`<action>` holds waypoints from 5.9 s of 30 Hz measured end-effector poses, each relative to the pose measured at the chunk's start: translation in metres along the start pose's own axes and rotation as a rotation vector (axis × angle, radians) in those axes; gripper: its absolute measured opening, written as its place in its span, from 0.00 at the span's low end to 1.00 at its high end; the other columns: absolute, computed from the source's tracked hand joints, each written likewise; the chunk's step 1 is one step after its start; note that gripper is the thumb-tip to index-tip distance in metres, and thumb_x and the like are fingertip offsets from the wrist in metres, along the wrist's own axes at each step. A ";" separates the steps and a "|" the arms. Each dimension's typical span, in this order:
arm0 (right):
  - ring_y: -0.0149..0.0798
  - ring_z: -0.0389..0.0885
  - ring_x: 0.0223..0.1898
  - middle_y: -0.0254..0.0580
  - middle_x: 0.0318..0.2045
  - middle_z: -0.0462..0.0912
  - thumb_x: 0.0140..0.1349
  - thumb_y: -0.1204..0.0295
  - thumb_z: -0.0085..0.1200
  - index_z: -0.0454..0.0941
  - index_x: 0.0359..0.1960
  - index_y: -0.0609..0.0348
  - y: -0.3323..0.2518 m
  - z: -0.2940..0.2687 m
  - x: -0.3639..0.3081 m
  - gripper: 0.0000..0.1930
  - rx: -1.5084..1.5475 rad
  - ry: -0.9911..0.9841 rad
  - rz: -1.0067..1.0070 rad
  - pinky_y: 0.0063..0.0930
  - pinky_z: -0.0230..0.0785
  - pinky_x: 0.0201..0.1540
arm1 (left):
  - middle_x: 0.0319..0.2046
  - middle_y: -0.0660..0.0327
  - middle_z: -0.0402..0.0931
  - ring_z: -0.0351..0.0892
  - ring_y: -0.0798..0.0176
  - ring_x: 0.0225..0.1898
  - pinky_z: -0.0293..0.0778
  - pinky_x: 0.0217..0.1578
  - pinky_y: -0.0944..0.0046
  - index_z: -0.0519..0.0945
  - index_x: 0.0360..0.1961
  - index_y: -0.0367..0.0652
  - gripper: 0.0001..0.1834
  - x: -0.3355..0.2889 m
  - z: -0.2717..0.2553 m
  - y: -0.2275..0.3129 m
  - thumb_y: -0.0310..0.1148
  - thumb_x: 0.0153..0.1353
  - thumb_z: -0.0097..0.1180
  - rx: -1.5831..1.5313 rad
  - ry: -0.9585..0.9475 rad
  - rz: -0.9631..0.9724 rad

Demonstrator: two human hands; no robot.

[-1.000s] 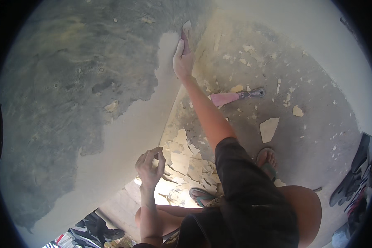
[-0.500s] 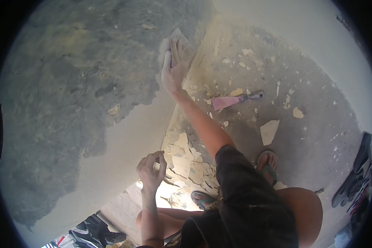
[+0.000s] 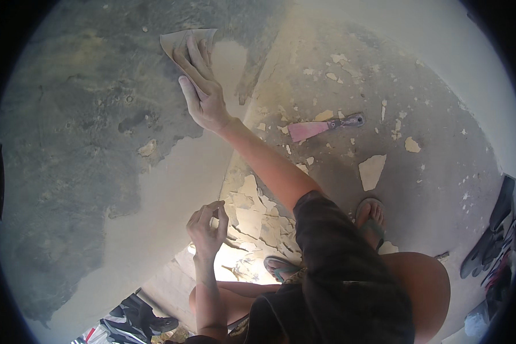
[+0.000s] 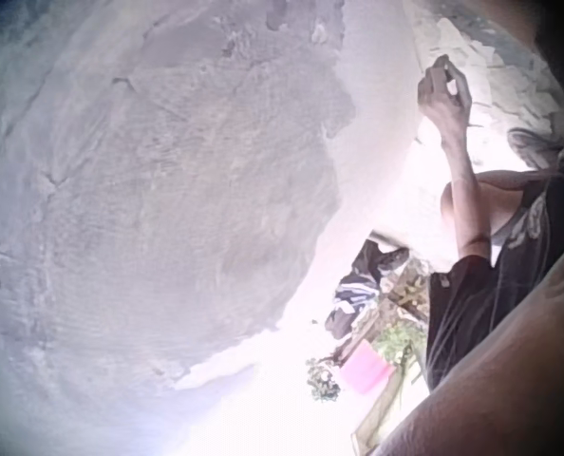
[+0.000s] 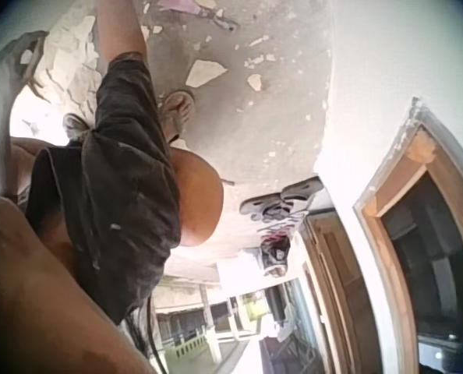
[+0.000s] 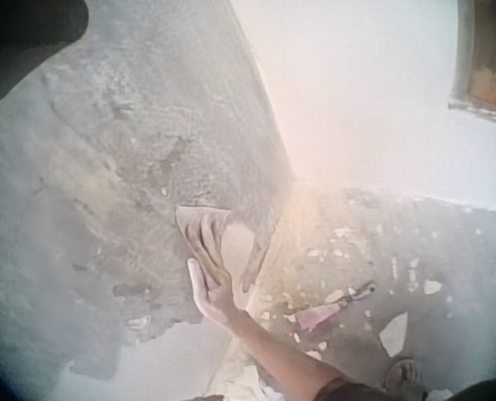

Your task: The person sands a wall by hand using a piece of sandpaper.

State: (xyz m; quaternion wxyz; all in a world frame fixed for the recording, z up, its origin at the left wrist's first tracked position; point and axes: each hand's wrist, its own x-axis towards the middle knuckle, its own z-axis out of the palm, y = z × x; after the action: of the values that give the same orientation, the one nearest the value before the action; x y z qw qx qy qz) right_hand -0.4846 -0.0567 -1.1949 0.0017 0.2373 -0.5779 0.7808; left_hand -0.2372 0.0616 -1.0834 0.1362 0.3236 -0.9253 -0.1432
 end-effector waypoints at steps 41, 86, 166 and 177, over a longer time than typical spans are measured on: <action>0.52 0.52 0.72 0.47 0.72 0.56 0.75 0.67 0.33 0.60 0.70 0.57 -0.018 0.004 0.003 0.23 0.358 -0.007 0.363 0.39 0.44 0.72 | 0.21 0.63 0.79 0.79 0.64 0.22 0.72 0.28 0.65 0.82 0.35 0.44 0.06 -0.004 -0.010 0.007 0.23 0.55 0.61 -0.016 0.020 0.016; 0.52 0.56 0.71 0.54 0.71 0.57 0.71 0.73 0.44 0.70 0.62 0.66 -0.045 0.014 -0.093 0.20 0.130 -0.025 0.144 0.35 0.53 0.69 | 0.19 0.66 0.77 0.78 0.64 0.21 0.72 0.27 0.64 0.82 0.34 0.45 0.06 -0.016 -0.025 0.003 0.23 0.54 0.61 0.035 0.051 -0.021; 0.53 0.46 0.74 0.60 0.73 0.47 0.73 0.72 0.32 0.56 0.67 0.75 -0.034 0.009 -0.079 0.25 0.093 -0.141 0.153 0.37 0.41 0.73 | 0.20 0.65 0.78 0.79 0.63 0.22 0.73 0.28 0.64 0.82 0.35 0.44 0.07 -0.022 -0.026 -0.009 0.25 0.54 0.62 0.037 0.035 -0.029; 0.60 0.49 0.72 0.65 0.70 0.52 0.73 0.67 0.35 0.57 0.67 0.74 -0.020 0.021 -0.062 0.26 0.029 -0.028 0.126 0.42 0.45 0.72 | 0.19 0.66 0.77 0.78 0.66 0.21 0.71 0.27 0.66 0.83 0.34 0.45 0.06 -0.017 -0.023 -0.010 0.24 0.55 0.61 0.016 0.049 -0.006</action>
State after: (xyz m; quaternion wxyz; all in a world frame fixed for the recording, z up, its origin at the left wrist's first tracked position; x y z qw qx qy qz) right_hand -0.4166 -0.0520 -1.1952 -0.0590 0.2113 -0.5802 0.7844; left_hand -0.2115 0.0611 -1.0685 0.1557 0.3309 -0.9218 -0.1284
